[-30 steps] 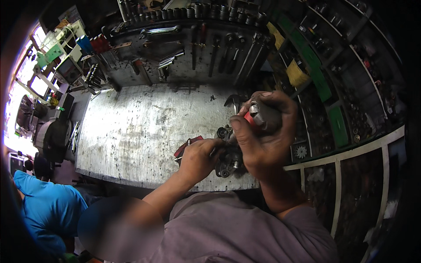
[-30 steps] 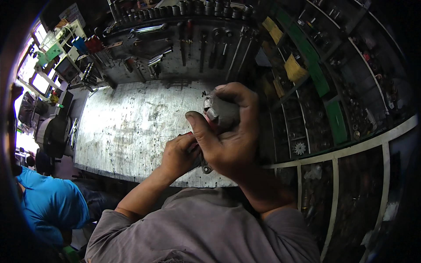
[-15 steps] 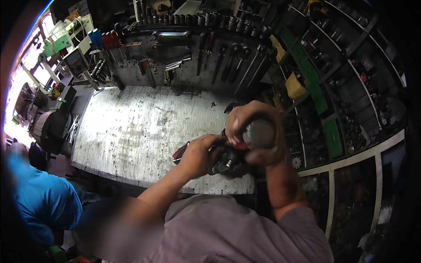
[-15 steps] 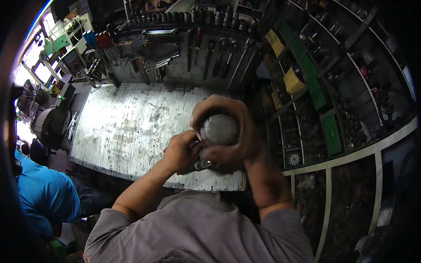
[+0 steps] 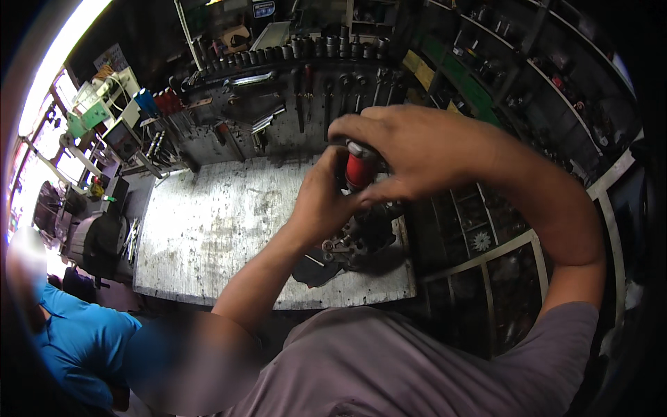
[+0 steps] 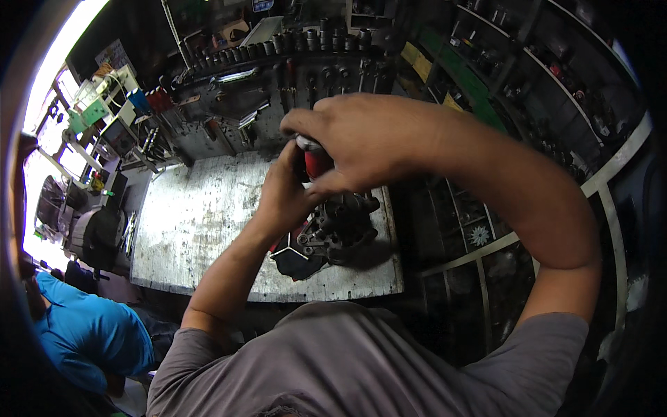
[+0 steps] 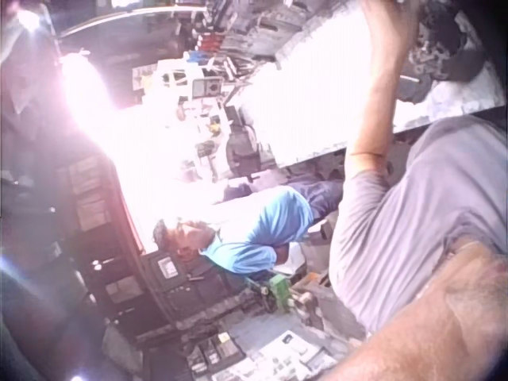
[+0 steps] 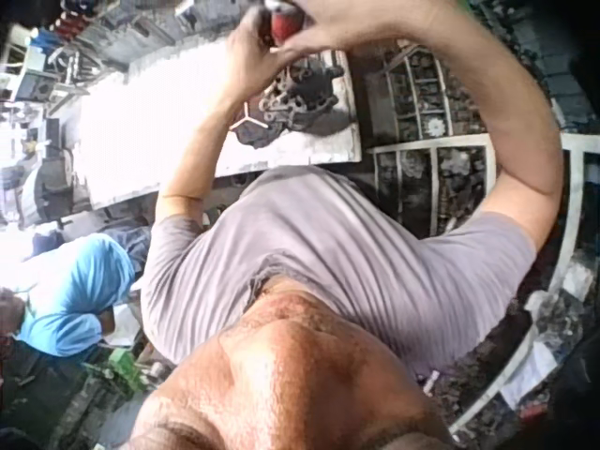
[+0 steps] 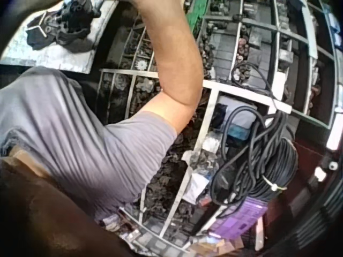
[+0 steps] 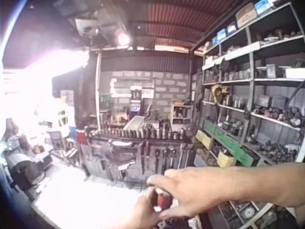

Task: The person works on a mechanical part at a cluttered workbench, using a red-handled tool and a hammer to adjust or remove components. They repeatedly strike the part and handle small metal pieces, then move the part to another workbench.

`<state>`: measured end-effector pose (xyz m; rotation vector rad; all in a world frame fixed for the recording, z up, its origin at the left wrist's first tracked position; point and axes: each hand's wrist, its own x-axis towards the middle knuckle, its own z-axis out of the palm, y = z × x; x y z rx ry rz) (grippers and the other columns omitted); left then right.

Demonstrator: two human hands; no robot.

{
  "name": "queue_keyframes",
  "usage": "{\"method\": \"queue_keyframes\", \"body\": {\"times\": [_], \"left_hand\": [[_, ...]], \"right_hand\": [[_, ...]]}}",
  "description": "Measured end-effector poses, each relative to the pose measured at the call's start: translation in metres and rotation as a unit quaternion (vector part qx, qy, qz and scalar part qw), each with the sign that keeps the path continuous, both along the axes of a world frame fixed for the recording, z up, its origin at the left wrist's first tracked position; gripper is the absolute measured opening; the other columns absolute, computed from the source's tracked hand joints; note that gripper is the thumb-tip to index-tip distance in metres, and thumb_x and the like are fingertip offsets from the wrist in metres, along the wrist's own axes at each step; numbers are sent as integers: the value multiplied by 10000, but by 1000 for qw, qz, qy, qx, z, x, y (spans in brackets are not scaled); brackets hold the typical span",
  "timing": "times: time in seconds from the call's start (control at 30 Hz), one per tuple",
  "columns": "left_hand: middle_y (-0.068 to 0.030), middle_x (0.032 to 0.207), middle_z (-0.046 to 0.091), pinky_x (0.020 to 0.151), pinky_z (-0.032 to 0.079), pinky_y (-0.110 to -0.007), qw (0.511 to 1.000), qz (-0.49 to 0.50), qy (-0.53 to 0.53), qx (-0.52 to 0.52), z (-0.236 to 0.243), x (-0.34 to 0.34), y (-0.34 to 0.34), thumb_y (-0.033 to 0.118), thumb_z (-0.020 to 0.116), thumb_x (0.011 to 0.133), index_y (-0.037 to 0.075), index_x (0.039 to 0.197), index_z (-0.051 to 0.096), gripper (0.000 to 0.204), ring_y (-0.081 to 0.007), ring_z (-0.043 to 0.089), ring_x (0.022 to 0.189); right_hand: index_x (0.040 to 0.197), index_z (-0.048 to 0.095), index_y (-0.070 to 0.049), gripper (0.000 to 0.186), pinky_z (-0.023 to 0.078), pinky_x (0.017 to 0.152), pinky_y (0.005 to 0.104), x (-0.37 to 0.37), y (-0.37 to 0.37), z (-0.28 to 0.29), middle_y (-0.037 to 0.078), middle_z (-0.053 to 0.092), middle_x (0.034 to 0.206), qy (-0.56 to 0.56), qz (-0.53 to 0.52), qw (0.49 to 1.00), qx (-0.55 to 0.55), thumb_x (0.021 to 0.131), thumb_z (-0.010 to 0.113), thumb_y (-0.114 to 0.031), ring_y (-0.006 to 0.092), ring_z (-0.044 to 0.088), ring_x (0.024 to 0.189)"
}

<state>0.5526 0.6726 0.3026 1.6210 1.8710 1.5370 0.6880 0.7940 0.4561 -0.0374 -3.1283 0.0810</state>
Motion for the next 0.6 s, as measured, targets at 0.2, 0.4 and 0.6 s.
{"method": "queue_keyframes", "body": {"times": [0.2,0.4,0.6], "left_hand": [[-156,1289,746,1082,555,-435,992,-105,-53,-55,11,-6,1,148,928,858,-4,1404,589,660,-263,708,1245],[-180,1248,744,975,583,-383,999,-8,25,-40,21,1,5,192,986,786,-1,1252,628,619,-212,732,1146],[-152,1258,744,945,594,-419,950,-197,-240,-32,27,-12,-3,178,871,920,-15,1348,637,525,-246,730,1135]], "right_hand": [[1303,644,2,662,594,889,517,-2,7,-2,233,766,1053,11,47,999,-21,893,858,-472,429,762,1003],[1249,684,-6,634,606,809,519,0,12,-6,215,774,964,3,-72,995,66,866,870,-476,434,769,902],[1195,687,3,557,608,818,506,-3,9,2,220,776,981,97,77,991,-52,889,850,-433,415,777,918]]}}
